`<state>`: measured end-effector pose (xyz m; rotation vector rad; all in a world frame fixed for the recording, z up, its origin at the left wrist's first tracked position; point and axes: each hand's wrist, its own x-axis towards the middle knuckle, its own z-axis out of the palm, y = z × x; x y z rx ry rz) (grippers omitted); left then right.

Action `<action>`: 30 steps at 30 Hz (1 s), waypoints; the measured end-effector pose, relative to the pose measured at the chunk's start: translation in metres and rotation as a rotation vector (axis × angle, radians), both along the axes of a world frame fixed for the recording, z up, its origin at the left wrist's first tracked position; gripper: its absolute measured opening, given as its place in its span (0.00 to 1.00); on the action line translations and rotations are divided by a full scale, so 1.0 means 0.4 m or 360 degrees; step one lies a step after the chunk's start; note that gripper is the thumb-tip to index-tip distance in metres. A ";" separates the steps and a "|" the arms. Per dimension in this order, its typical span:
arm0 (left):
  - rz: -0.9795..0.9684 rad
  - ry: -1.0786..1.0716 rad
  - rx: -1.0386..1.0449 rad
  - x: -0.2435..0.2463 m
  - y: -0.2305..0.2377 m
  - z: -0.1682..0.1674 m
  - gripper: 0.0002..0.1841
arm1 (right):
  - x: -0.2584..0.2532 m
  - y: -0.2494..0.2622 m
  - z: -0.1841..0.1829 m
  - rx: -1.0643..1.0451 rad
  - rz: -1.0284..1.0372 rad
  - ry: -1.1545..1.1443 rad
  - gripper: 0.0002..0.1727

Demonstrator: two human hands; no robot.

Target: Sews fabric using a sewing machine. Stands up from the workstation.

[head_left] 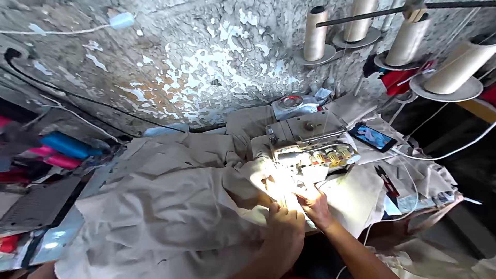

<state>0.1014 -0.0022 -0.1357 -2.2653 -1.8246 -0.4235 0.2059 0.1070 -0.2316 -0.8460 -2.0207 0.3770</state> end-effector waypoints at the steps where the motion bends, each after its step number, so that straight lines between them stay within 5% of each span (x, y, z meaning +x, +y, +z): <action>1: 0.0012 0.0006 0.0024 -0.002 0.004 -0.003 0.12 | 0.000 -0.002 0.000 -0.0002 -0.0004 -0.0003 0.10; 22: 0.0362 -0.0060 -0.0073 -0.014 0.109 -0.032 0.12 | 0.003 0.001 0.013 -0.0009 0.0001 -0.0088 0.11; 30: 0.0192 -0.0139 0.0045 -0.066 0.116 -0.030 0.12 | 0.017 0.023 0.066 -0.0147 0.0120 -0.0287 0.11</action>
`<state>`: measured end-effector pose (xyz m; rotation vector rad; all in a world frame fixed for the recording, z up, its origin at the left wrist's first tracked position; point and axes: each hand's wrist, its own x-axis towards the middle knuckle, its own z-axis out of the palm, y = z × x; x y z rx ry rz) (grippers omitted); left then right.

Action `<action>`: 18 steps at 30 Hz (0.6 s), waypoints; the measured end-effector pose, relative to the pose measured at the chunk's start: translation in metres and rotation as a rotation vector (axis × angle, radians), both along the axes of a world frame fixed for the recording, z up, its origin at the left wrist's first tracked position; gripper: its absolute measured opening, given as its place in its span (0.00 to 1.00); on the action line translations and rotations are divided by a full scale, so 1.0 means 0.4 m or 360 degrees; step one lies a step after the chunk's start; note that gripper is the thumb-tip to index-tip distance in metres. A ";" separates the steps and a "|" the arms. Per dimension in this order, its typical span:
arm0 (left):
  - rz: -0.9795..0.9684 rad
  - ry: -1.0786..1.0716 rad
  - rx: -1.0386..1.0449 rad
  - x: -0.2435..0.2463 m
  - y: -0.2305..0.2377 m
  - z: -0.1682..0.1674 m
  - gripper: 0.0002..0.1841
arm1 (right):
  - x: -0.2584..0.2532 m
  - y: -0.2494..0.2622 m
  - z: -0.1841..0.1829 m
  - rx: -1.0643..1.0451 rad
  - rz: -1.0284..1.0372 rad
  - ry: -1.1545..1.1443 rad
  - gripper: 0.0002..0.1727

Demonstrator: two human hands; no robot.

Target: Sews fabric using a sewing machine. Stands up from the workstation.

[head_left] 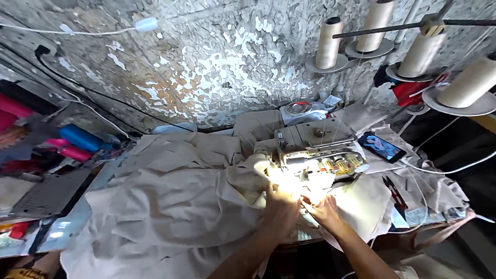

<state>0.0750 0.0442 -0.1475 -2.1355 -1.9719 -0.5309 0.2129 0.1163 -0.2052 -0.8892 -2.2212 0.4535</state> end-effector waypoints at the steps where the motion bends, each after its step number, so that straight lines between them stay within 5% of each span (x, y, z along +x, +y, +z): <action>1: -0.0057 -0.0054 -0.0059 -0.019 -0.004 0.024 0.12 | 0.002 0.004 0.000 0.0031 0.0013 -0.0020 0.12; 6: -0.0080 -0.0116 -0.0067 -0.165 0.069 0.143 0.06 | 0.010 0.014 0.008 0.0039 0.0077 -0.0082 0.11; 10: 0.0038 0.0067 -0.0777 -0.232 0.185 0.220 0.22 | 0.009 0.007 -0.007 0.0058 0.0056 -0.0043 0.11; 13: 0.0044 0.0143 -0.1133 -0.265 0.241 0.201 0.27 | 0.005 -0.005 -0.016 -0.0003 0.0020 -0.0045 0.12; 18: 0.0024 0.0258 -0.1237 -0.284 0.233 0.190 0.18 | 0.013 -0.018 -0.016 -0.0165 0.0019 -0.0079 0.13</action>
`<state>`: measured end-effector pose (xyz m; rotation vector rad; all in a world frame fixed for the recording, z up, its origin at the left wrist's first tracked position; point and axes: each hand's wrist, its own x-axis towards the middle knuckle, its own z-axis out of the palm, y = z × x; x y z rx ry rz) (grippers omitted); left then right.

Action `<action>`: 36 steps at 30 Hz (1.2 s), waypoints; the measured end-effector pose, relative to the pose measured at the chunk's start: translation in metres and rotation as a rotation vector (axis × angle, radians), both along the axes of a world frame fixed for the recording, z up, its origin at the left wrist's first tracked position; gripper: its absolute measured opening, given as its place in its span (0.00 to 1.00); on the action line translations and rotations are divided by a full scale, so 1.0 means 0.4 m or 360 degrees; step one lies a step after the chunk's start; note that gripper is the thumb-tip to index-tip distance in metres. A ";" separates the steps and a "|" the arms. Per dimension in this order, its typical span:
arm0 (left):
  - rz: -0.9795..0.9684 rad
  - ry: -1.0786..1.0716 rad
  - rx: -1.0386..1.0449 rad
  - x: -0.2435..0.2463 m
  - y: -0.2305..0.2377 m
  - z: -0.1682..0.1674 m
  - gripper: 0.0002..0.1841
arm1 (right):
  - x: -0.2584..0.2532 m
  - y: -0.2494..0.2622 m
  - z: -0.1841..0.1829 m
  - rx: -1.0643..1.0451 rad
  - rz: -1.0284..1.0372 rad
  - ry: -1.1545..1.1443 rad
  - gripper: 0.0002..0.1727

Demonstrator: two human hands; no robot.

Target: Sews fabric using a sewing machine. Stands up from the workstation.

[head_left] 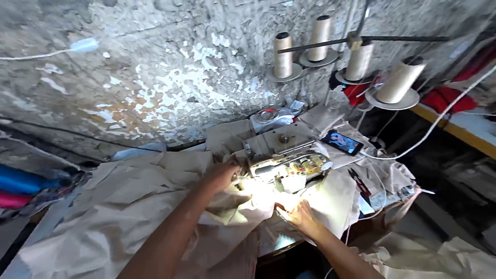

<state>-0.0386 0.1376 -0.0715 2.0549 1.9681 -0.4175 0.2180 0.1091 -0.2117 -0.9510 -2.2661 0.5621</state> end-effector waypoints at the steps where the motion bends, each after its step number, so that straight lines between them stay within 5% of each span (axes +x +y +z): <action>1: -0.0028 0.0038 0.0007 -0.009 -0.007 0.004 0.16 | 0.004 -0.006 0.000 -0.0049 -0.0001 0.0013 0.14; 7: -0.0444 0.0083 0.0321 -0.075 -0.084 0.044 0.06 | 0.042 -0.072 0.017 -0.0081 -0.0116 0.0038 0.20; 10: -0.0567 -0.0217 0.0453 -0.074 -0.163 0.102 0.06 | 0.045 -0.083 0.057 -0.0410 0.0345 -0.0190 0.21; 13: -0.0637 -0.0655 0.0403 -0.025 -0.267 0.196 0.14 | -0.030 -0.077 0.113 -0.0760 0.0843 -0.0788 0.23; 15: -0.0722 -0.0930 0.0354 -0.003 -0.315 0.263 0.19 | -0.116 -0.088 0.126 -0.0714 0.0977 -0.0936 0.23; 19: -0.0764 -0.0963 0.0426 0.025 -0.326 0.334 0.22 | -0.260 -0.133 0.104 -0.0628 0.0950 -0.0444 0.27; 21: -0.0819 -0.0525 0.0679 0.018 -0.323 0.323 0.21 | -0.273 -0.128 0.137 -0.0845 0.0916 -0.0452 0.27; 26: -0.0740 0.0135 0.0868 -0.064 -0.328 0.304 0.22 | -0.191 -0.100 0.013 -0.0432 0.1009 -0.0211 0.13; 28: -0.0708 0.0105 0.0913 -0.071 -0.330 0.307 0.24 | -0.120 -0.078 0.068 -0.0519 0.0825 -0.0202 0.14; 32: -0.0793 -0.0045 0.0966 -0.049 -0.322 0.321 0.22 | -0.074 -0.048 0.138 -0.0075 0.0264 0.0557 0.13; 36: -0.0902 -0.0074 0.0973 -0.021 -0.315 0.331 0.19 | -0.106 -0.036 0.203 -0.0283 0.0467 0.0566 0.23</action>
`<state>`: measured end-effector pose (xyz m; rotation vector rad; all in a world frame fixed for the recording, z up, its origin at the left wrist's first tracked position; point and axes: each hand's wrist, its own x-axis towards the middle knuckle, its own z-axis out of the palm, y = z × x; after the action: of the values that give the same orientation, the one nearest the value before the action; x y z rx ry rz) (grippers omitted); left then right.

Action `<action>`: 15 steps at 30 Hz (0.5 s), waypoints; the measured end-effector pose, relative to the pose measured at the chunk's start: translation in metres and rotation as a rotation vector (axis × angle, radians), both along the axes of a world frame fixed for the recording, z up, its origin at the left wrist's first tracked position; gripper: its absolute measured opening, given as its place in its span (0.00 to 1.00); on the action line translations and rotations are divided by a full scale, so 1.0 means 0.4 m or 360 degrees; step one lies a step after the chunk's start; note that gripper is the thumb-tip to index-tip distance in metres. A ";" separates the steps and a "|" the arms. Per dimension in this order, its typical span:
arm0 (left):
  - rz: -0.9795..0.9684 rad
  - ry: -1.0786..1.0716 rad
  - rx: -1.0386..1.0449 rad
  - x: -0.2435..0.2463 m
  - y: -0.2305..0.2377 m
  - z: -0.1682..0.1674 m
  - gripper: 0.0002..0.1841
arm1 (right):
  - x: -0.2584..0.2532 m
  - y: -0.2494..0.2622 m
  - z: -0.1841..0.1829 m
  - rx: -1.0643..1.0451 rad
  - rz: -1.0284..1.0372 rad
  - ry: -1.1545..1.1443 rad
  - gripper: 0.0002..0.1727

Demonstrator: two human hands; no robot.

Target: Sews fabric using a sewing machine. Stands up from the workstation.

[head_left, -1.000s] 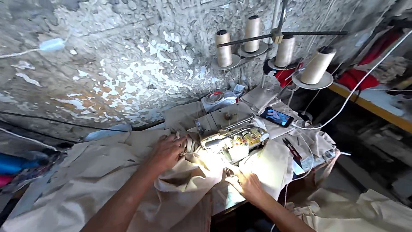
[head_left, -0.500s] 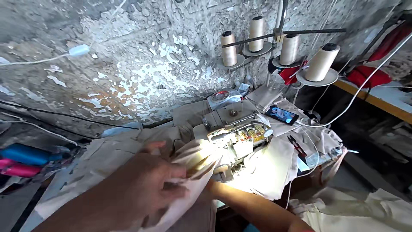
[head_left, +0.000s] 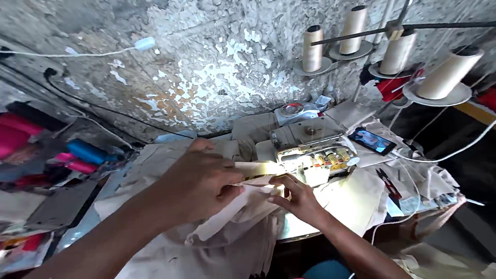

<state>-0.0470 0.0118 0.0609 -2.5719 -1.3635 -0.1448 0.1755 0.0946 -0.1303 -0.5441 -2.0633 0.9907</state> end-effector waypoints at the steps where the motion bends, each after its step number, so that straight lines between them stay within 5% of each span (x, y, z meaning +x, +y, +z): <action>1: 0.0000 0.0040 0.0005 0.003 -0.001 0.002 0.18 | -0.007 -0.005 0.012 -0.0095 0.0100 -0.0030 0.23; 9: 0.0033 0.0220 -0.0038 -0.037 -0.010 -0.001 0.19 | 0.027 0.008 0.065 -0.0032 0.0181 0.0211 0.15; 12: -0.0062 -0.0154 -0.0120 -0.024 -0.005 -0.010 0.17 | 0.027 0.030 0.070 -0.0079 0.0219 0.0231 0.14; 15: -0.0090 -0.0881 -0.0602 0.007 -0.011 -0.028 0.16 | 0.019 0.045 0.051 -0.0066 0.0251 0.0243 0.15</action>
<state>-0.0441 0.0075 0.0498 -3.0289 -1.6226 -0.7200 0.1831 0.1127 -0.1098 -0.3197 -1.9757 1.1326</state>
